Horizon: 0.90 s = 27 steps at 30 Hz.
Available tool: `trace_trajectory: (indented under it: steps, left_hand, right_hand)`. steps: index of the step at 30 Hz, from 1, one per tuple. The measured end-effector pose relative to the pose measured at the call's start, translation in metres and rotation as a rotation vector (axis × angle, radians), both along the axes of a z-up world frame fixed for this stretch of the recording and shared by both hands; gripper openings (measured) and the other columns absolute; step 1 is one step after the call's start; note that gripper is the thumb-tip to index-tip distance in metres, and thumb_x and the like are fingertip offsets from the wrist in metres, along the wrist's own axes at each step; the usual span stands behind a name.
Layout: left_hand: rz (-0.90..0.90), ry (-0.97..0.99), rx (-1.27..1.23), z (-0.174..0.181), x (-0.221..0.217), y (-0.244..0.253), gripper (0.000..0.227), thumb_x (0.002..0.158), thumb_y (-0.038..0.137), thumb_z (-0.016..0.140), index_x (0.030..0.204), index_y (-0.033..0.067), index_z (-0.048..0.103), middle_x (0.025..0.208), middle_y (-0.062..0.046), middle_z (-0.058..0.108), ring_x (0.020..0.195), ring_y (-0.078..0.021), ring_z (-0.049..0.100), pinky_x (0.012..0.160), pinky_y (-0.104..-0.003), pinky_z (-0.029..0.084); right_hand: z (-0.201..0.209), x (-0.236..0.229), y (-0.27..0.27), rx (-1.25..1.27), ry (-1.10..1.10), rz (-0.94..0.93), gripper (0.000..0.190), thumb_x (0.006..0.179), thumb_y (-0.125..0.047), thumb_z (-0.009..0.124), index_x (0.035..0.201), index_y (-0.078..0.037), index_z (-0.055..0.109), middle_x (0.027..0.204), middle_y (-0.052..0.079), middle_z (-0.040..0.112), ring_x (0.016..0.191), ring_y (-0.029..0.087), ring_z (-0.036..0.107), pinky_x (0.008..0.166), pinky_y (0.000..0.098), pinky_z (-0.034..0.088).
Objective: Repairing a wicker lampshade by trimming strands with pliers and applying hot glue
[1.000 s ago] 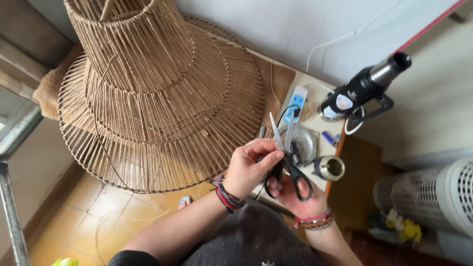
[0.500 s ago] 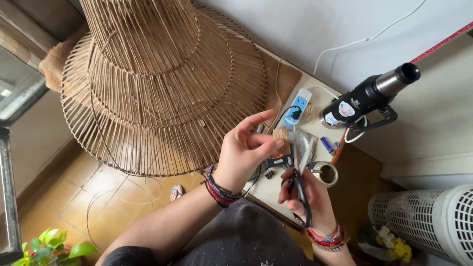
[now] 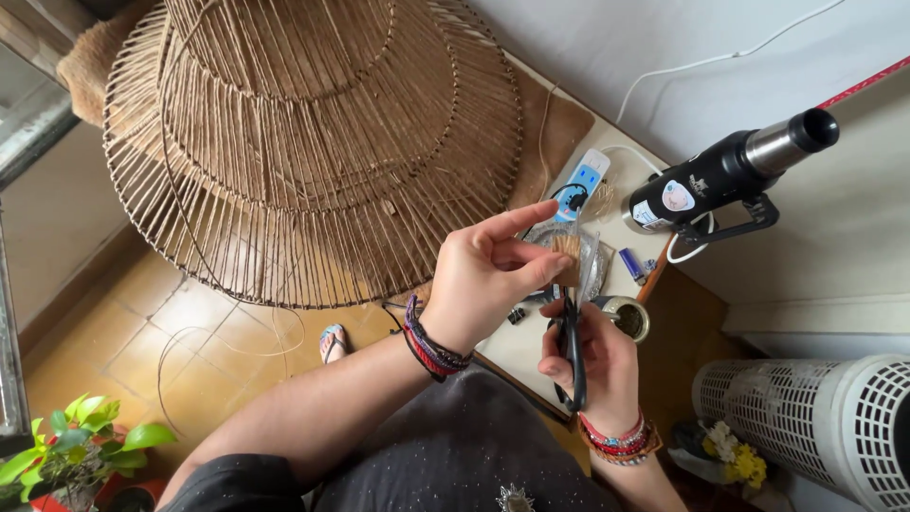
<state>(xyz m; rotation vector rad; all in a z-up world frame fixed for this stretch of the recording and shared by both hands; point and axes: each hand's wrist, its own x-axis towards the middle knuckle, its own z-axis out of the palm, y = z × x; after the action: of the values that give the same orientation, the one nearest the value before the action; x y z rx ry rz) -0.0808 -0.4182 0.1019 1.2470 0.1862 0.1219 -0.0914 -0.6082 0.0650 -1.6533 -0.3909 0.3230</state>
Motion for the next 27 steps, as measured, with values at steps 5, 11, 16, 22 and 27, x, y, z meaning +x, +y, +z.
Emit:
trace_trajectory:
  steps: [5, 11, 16, 22, 27]
  left_hand:
    - [-0.008, 0.023, 0.039, 0.006, -0.002, 0.003, 0.053, 0.084, 0.014, 0.08, 0.135, 0.0086, 0.067, 0.084, -0.001, 0.08, 0.075, 0.0062, 0.059, 0.066, -0.015, 0.052]
    - [-0.01, 0.02, 0.078, 0.005, -0.002, 0.005, 0.052, 0.084, 0.016, 0.081, 0.134, 0.0103, 0.068, 0.083, 0.002, 0.08, 0.075, 0.0081, 0.054, 0.066, -0.014, 0.05]
    - [0.003, 0.013, 0.08, 0.005, -0.005, 0.006, 0.051, 0.084, 0.014, 0.081, 0.133, 0.0096, 0.068, 0.084, 0.0, 0.08, 0.079, 0.0064, 0.06, 0.075, -0.015, 0.054]
    - [0.027, 0.038, 0.076, 0.003, -0.01, 0.008, 0.051, 0.085, 0.014, 0.081, 0.134, 0.0099, 0.069, 0.079, 0.004, 0.078, 0.068, 0.007, 0.05, 0.062, -0.014, 0.049]
    - [0.053, 0.051, 0.017, -0.003, -0.023, 0.012, 0.054, 0.085, 0.012, 0.08, 0.137, 0.0085, 0.066, 0.082, 0.001, 0.078, 0.073, 0.0065, 0.054, 0.062, -0.013, 0.046]
  right_hand:
    - [-0.007, 0.001, -0.001, 0.001, 0.009, -0.025, 0.059, 0.076, -0.039, 0.084, 0.113, 0.002, 0.063, 0.083, 0.008, 0.068, 0.067, 0.01, 0.063, 0.064, 0.0225, 0.054]
    - [-0.004, -0.001, 0.001, -0.008, 0.033, -0.031, 0.052, 0.079, -0.036, 0.082, 0.112, 0.001, 0.065, 0.073, 0.005, 0.067, 0.057, 0.011, 0.059, 0.056, 0.0221, 0.052]
    - [-0.005, -0.003, 0.002, -0.078, 0.025, -0.059, 0.045, 0.079, -0.035, 0.082, 0.106, -0.003, 0.067, 0.07, 0.004, 0.068, 0.05, 0.01, 0.059, 0.053, 0.0204, 0.051]
    - [-0.01, -0.006, 0.007, -0.101, 0.07, -0.079, 0.033, 0.076, -0.018, 0.083, 0.103, -0.004, 0.069, 0.069, 0.004, 0.067, 0.047, 0.013, 0.058, 0.049, 0.0221, 0.048]
    - [-0.011, -0.013, 0.017, -0.084, 0.094, -0.047, 0.022, 0.081, -0.009, 0.078, 0.099, -0.004, 0.067, 0.062, 0.004, 0.06, 0.042, 0.01, 0.053, 0.048, 0.0208, 0.044]
